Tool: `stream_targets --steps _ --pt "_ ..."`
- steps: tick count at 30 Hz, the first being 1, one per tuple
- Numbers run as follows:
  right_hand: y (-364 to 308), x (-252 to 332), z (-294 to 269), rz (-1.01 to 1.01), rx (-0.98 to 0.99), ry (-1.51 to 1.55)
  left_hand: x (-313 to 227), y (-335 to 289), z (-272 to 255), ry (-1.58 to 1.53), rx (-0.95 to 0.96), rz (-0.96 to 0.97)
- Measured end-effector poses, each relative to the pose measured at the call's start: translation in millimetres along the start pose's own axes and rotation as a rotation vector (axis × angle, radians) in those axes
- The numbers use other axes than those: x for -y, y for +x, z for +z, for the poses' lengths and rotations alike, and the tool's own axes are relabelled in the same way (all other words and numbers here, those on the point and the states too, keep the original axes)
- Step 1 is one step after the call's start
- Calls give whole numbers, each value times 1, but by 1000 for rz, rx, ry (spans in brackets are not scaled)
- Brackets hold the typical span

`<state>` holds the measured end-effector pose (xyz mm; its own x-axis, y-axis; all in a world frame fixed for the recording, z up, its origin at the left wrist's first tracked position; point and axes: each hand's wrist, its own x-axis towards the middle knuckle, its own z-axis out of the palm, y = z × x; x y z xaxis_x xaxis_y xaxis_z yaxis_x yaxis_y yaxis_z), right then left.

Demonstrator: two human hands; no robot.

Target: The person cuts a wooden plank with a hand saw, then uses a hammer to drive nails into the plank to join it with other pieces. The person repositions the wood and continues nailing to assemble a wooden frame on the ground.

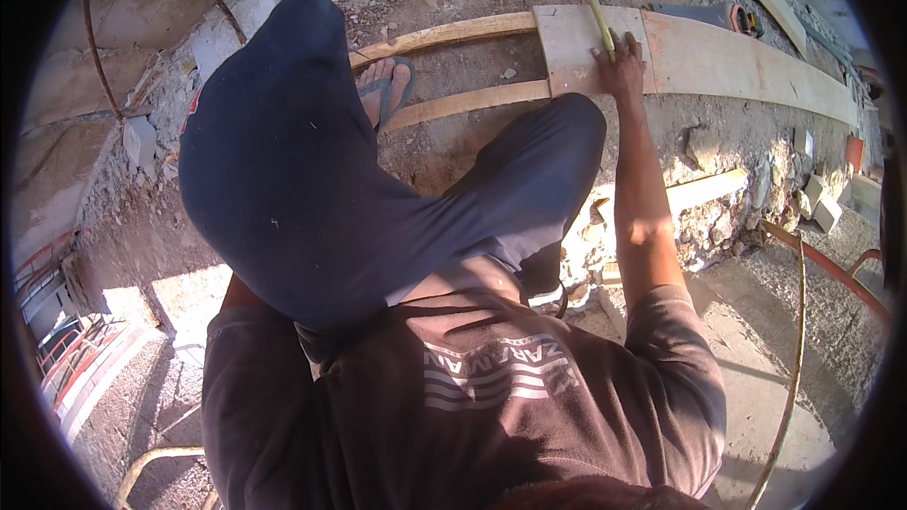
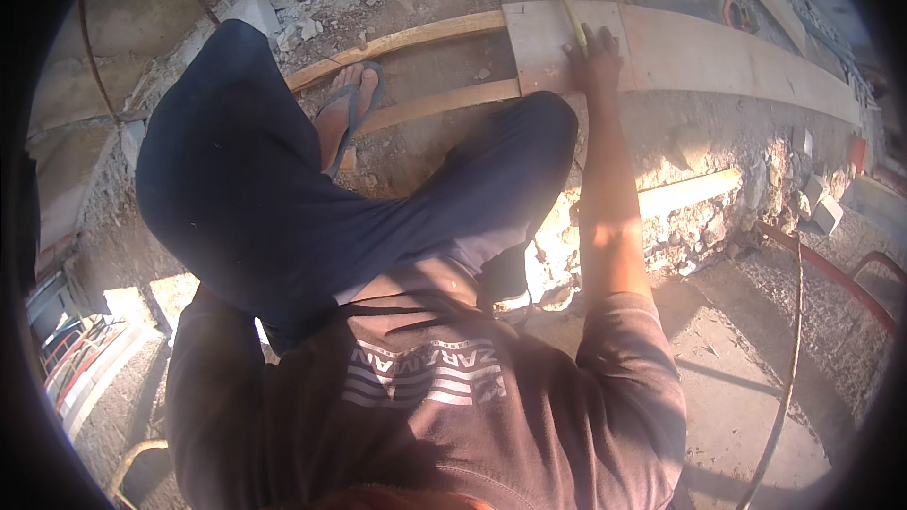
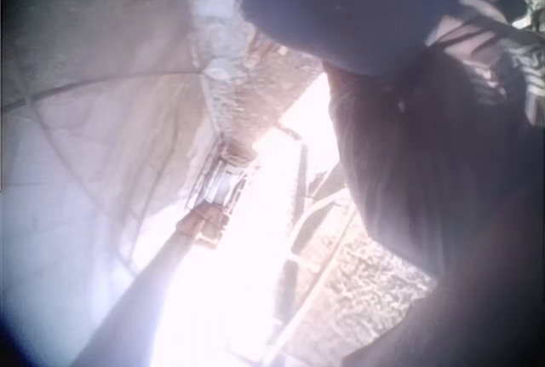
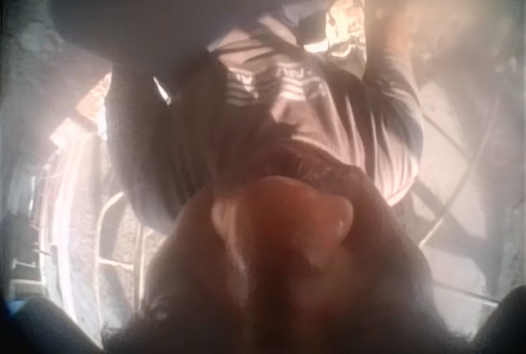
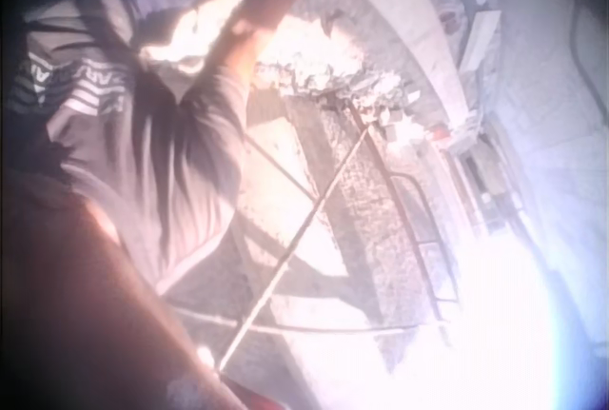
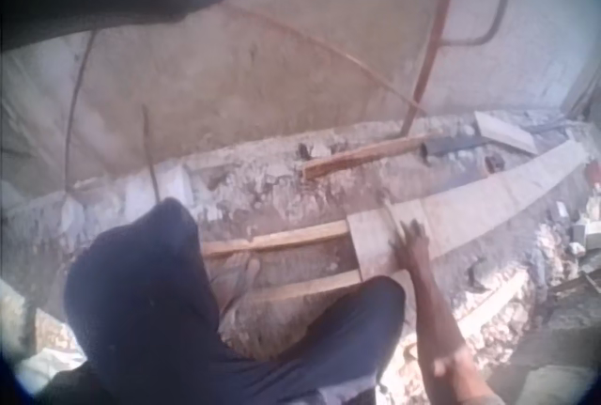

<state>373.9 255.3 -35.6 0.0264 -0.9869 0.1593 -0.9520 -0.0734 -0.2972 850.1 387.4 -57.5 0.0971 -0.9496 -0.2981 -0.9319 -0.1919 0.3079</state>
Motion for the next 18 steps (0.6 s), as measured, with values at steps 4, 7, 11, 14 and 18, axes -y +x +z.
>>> stream_targets --steps 4,7,11,14,18 --pt "3 -1 3 -17 -21 33 -2 15 -8 439 82 286" --pt "5 -3 5 -30 -20 42 -2 22 -15 315 181 226" --pt "4 -6 7 -76 -74 17 -2 19 -13 159 130 208" --pt "4 -7 7 -70 -49 5 -2 17 -8 59 51 163" --pt "4 -4 3 -29 27 1 -6 21 -7 95 -60 259"
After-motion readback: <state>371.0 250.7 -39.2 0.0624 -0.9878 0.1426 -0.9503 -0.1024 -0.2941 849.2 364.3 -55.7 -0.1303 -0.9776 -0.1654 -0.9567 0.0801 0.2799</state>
